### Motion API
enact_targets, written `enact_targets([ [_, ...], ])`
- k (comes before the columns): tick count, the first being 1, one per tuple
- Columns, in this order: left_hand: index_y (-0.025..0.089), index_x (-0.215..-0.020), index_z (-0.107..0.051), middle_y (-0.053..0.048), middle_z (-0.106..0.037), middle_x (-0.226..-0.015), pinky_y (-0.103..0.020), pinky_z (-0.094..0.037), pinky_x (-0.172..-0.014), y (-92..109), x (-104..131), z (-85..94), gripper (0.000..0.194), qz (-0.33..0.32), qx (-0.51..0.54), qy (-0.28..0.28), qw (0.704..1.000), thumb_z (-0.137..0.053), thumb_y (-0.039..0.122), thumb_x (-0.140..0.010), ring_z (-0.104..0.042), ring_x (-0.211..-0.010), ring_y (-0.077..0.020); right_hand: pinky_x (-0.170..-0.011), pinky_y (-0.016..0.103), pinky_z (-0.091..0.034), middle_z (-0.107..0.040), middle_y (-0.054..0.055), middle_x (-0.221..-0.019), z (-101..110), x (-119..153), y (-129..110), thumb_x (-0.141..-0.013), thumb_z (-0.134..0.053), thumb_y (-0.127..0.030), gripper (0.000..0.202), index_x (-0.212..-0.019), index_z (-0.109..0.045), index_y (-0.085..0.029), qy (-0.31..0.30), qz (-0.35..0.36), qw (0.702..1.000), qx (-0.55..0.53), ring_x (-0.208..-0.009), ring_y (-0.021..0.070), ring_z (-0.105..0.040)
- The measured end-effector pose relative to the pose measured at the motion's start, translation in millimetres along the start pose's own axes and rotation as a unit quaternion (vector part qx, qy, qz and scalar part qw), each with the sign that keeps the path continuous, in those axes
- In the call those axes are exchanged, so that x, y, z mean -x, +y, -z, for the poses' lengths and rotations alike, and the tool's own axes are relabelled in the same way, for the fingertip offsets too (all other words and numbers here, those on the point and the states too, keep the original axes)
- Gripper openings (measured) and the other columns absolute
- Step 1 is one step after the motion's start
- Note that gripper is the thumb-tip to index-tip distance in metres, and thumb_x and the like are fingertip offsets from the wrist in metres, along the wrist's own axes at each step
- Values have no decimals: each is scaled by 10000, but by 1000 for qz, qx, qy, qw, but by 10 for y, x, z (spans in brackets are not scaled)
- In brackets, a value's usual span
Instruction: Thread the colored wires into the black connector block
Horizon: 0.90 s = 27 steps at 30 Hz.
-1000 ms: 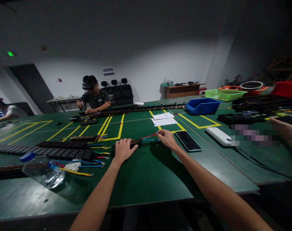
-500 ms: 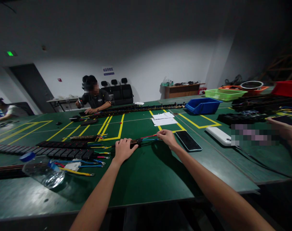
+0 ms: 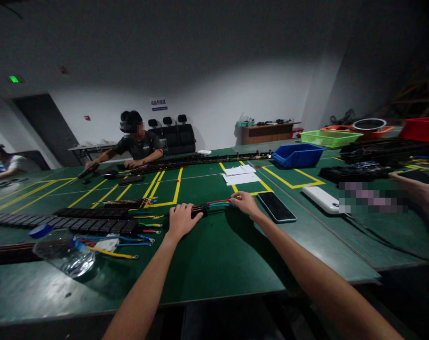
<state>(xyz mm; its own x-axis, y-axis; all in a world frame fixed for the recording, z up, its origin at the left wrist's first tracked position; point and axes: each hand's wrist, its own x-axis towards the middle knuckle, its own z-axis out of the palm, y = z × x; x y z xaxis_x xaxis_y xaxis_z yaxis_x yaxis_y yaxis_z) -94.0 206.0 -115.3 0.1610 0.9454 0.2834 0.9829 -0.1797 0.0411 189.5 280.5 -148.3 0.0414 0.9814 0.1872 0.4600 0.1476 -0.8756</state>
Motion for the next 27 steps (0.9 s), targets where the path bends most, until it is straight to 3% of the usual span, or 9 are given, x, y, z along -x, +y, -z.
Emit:
enact_targets([
  [6,204,-1254,-654,-125,-685,-1222,-459,-395,-989,14,4,19,626,-2,2,-5,1000,-381,695,-975,-590,-1131,-303,-612,259,-441,-713,60,-738,10,-2,-35,-786,-641,-309,277,-950,-767,-125,-9,2,1000,11,-644,171,-623],
  [11,209,-1259,-647,-122,-683,-1228,-460,-398,-1002,-7,-6,-8,644,-3,9,-9,1000,-368,713,-971,-593,-1131,-295,-615,250,-425,-713,57,-748,14,1,-23,-791,-620,-342,256,-851,-771,-145,1,9,1000,1,-690,175,-623],
  [22,213,-1254,-651,-115,-679,-1244,-461,-396,-1009,20,13,46,600,-1,18,-13,1000,-390,678,-980,-588,-1143,-292,-526,228,-381,-613,-2,-575,27,51,-138,-704,-711,-297,170,-764,-723,-138,-16,-22,987,-159,-553,126,-546],
  [27,217,-1262,-651,-122,-679,-1251,-466,-391,-1010,26,12,50,596,1,16,-14,1000,-394,674,-979,-585,-1147,-300,-548,220,-417,-637,3,-606,41,75,-160,-682,-760,-232,120,-735,-726,-130,-33,-73,966,-247,-561,105,-548],
])
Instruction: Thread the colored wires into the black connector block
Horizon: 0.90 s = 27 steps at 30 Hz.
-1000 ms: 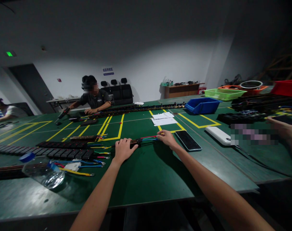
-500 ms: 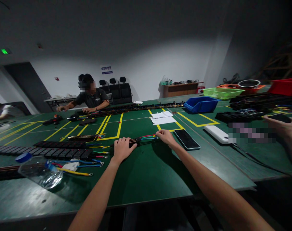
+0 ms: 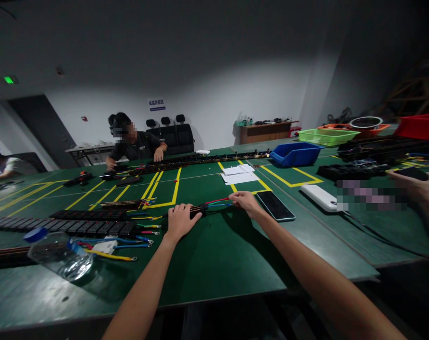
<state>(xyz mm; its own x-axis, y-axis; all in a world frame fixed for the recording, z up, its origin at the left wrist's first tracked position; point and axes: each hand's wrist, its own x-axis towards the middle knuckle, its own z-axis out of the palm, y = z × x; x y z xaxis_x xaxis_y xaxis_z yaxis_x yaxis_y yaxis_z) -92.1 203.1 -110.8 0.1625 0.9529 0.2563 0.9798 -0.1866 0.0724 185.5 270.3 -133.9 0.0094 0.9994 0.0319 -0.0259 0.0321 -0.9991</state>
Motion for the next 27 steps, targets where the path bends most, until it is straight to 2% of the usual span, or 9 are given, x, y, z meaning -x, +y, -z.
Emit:
enact_targets([
  [5,213,-1241,-663,-128,-683,-1226,-461,-392,-994,-22,-4,-48,611,-5,-8,18,1000,-389,690,-974,-587,-1128,-305,-525,203,-428,-629,-19,-621,-1,-41,39,-663,-798,-142,150,-790,-718,-136,-3,-39,996,-79,-520,77,-511],
  [10,212,-1243,-659,-126,-681,-1228,-465,-393,-993,-47,-15,-84,625,-5,-2,19,1000,-384,703,-969,-586,-1127,-304,-501,197,-440,-650,3,-629,32,-78,64,-684,-805,-94,230,-907,-760,-124,-22,-84,993,-73,-507,79,-508],
  [17,216,-1254,-655,-124,-674,-1244,-462,-395,-995,-40,-14,-55,642,0,-2,9,1000,-376,717,-964,-582,-1144,-304,-495,168,-435,-642,6,-639,35,-70,82,-793,-766,-162,90,-872,-769,-121,-26,-62,997,-40,-521,72,-502],
  [27,227,-1285,-645,-123,-667,-1271,-456,-383,-1006,-26,-6,-27,638,1,-7,0,1000,-359,706,-974,-574,-1160,-304,-496,194,-441,-627,-3,-620,47,-34,31,-771,-794,-199,126,-874,-780,-127,-45,-69,997,-3,-508,80,-500],
])
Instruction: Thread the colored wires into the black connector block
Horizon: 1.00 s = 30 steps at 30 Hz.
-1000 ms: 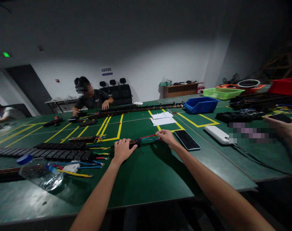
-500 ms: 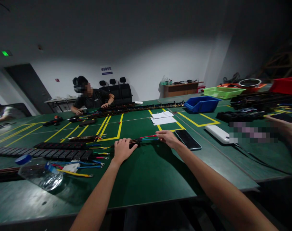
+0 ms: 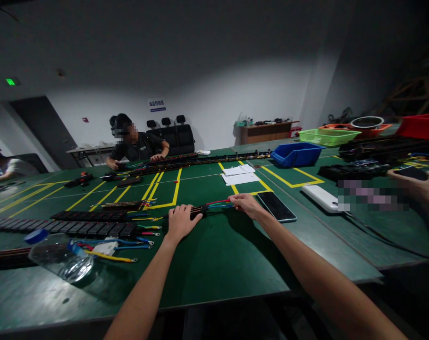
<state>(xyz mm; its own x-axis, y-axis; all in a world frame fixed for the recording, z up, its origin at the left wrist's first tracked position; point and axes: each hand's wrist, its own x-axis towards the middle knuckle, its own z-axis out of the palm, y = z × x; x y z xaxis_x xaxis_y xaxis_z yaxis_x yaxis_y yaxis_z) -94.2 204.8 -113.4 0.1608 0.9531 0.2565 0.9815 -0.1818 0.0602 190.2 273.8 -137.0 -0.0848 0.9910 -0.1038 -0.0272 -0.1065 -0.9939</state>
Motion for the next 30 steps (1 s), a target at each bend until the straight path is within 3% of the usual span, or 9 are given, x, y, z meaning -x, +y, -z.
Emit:
enact_targets([
  [10,222,-1260,-656,-126,-673,-1241,-455,-383,-996,4,1,0,631,4,-1,6,1000,-374,706,-970,-584,-1141,-305,-460,180,-366,-584,-25,-561,12,-26,26,-760,-773,-193,89,-800,-763,-114,-23,33,995,87,-492,73,-479],
  [17,216,-1264,-650,-125,-677,-1242,-462,-395,-1000,-5,-5,2,623,-2,7,5,1000,-373,694,-975,-590,-1137,-298,-498,186,-448,-608,-23,-575,-21,30,-4,-708,-799,-205,158,-741,-654,-149,5,33,999,25,-501,85,-535],
  [30,222,-1272,-652,-130,-669,-1270,-470,-386,-1016,6,0,14,616,4,6,-4,1000,-372,684,-977,-579,-1156,-306,-559,226,-503,-652,30,-659,-17,49,-60,-694,-806,-183,147,-800,-719,-127,-9,34,999,-34,-588,118,-581],
])
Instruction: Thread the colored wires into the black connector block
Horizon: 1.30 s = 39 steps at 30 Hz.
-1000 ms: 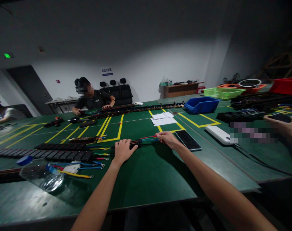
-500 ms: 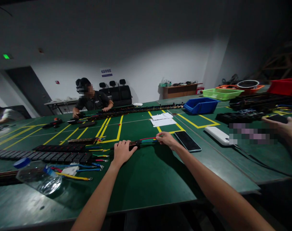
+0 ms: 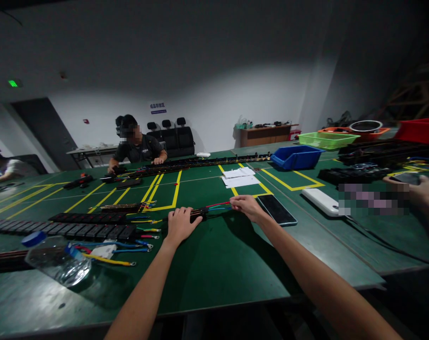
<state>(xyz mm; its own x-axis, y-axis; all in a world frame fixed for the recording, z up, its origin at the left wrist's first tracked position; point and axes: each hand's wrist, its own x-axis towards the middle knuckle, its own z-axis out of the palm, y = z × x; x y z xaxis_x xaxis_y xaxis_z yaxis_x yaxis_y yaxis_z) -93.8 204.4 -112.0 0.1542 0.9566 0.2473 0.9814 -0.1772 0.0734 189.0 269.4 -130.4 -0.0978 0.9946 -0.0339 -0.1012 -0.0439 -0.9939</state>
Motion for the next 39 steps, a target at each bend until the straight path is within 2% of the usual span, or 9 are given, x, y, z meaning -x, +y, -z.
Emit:
enact_targets([
  [5,213,-1259,-655,-130,-679,-1239,-468,-393,-995,-2,3,-12,614,-4,-2,11,1000,-384,685,-973,-589,-1132,-306,-553,233,-504,-650,21,-656,12,-15,27,-710,-793,-116,220,-923,-737,-124,4,-27,999,-46,-557,110,-558],
  [10,223,-1281,-650,-131,-672,-1254,-462,-384,-993,6,2,-3,617,5,-11,4,1000,-386,686,-970,-576,-1143,-314,-559,231,-492,-648,19,-640,-6,-28,47,-702,-787,-123,195,-893,-744,-120,18,-21,999,-25,-565,111,-562],
  [19,219,-1262,-654,-124,-678,-1243,-473,-395,-998,1,5,-5,621,-3,6,11,1000,-371,690,-974,-590,-1140,-307,-458,204,-297,-601,-4,-583,15,-55,58,-735,-753,-275,208,-878,-799,-131,32,6,985,169,-504,88,-444],
  [25,224,-1268,-654,-124,-678,-1238,-476,-395,-1001,-1,-2,-14,629,-3,6,11,1000,-367,698,-971,-590,-1142,-314,-453,235,-224,-487,-25,-489,27,-72,62,-795,-698,-368,262,-678,-733,-137,48,-3,963,265,-438,79,-372],
  [32,215,-1275,-648,-121,-681,-1242,-476,-395,-1012,-11,-6,-28,642,-7,8,12,1000,-362,704,-972,-593,-1140,-303,-406,225,-173,-466,-33,-499,29,-41,18,-799,-684,-393,293,-630,-652,-155,42,-26,976,211,-429,70,-325],
  [36,209,-1258,-658,-124,-682,-1232,-480,-394,-1007,-8,-3,-26,621,-5,1,13,1000,-382,688,-974,-594,-1131,-304,-399,192,-214,-579,-6,-633,2,-26,-5,-773,-682,-288,144,-730,-669,-151,45,-18,985,167,-491,73,-415],
  [39,207,-1244,-664,-125,-686,-1224,-484,-393,-1000,-12,-5,-32,610,-4,-1,18,1000,-392,682,-974,-595,-1125,-306,-403,181,-242,-612,7,-687,-5,-17,-29,-770,-681,-266,120,-790,-691,-148,59,-15,986,153,-529,77,-453],
])
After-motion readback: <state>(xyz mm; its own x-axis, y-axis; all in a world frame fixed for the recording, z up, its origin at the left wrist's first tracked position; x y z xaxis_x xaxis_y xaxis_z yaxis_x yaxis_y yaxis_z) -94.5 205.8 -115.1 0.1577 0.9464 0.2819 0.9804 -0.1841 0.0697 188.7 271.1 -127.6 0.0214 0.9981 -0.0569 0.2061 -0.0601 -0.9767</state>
